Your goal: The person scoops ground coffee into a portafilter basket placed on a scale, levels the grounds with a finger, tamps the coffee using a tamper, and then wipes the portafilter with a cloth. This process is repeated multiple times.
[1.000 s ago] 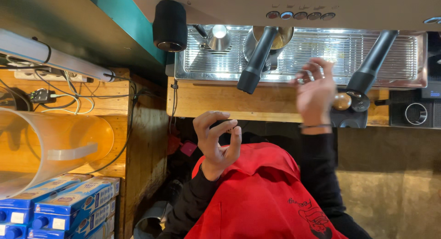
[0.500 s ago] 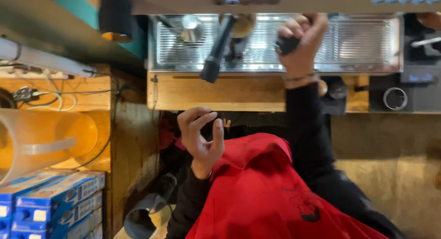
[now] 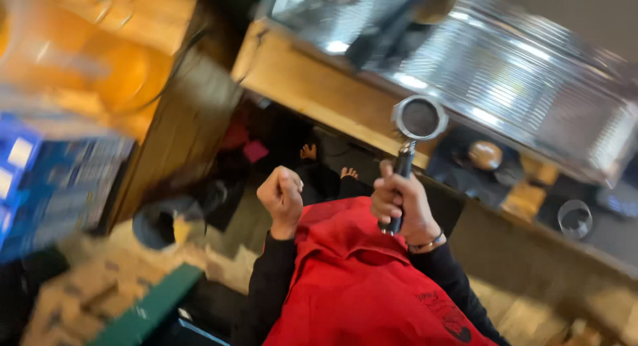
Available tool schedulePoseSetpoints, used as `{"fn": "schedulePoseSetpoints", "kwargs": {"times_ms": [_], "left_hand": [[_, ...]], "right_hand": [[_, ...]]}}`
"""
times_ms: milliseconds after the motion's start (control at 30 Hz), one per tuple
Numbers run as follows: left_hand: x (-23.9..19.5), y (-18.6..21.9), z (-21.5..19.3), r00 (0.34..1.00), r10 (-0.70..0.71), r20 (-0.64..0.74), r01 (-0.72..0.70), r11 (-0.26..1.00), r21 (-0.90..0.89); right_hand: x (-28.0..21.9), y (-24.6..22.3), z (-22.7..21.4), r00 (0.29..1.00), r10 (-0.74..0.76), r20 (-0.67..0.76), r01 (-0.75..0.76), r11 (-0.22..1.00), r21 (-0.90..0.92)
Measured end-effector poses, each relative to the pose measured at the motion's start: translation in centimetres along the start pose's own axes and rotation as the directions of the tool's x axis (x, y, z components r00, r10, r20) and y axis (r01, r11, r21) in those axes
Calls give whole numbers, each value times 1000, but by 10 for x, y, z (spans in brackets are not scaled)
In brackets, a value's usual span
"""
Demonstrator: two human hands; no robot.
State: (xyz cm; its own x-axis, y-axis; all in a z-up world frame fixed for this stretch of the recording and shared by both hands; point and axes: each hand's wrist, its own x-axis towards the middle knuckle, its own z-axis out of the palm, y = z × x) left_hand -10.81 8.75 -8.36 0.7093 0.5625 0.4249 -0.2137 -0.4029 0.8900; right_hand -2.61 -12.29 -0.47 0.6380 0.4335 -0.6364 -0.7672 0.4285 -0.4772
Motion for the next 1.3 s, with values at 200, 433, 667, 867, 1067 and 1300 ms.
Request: {"fn": "schedulePoseSetpoints", "kwargs": {"times_ms": [200, 433, 667, 867, 1067, 1300], "left_hand": [[-36, -39, -105, 922, 68, -381, 155, 837, 524], [-136, -181, -193, 156, -230, -961, 832, 554, 3], [-157, -230, -232, 246, -264, -933, 967, 2, 254], [-190, -235, -232, 330, -286, -900, 941, 172, 290], [-177, -170, -239, 328, -130, -935, 895, 361, 264], [-196, -198, -227, 312, -244, -918, 882, 435, 184]], "right_hand": [[49, 77, 53, 767, 548, 335, -441, 828, -345], [115, 193, 155, 548, 788, 280, -271, 484, -832], [144, 327, 252, 541, 752, 375, 666, -111, -738], [210, 414, 222, 180, 718, 672, 983, -151, -101], [240, 421, 205, 243, 816, 524, 954, -298, 22], [284, 435, 184, 212, 841, 498, 883, -383, 270]]}}
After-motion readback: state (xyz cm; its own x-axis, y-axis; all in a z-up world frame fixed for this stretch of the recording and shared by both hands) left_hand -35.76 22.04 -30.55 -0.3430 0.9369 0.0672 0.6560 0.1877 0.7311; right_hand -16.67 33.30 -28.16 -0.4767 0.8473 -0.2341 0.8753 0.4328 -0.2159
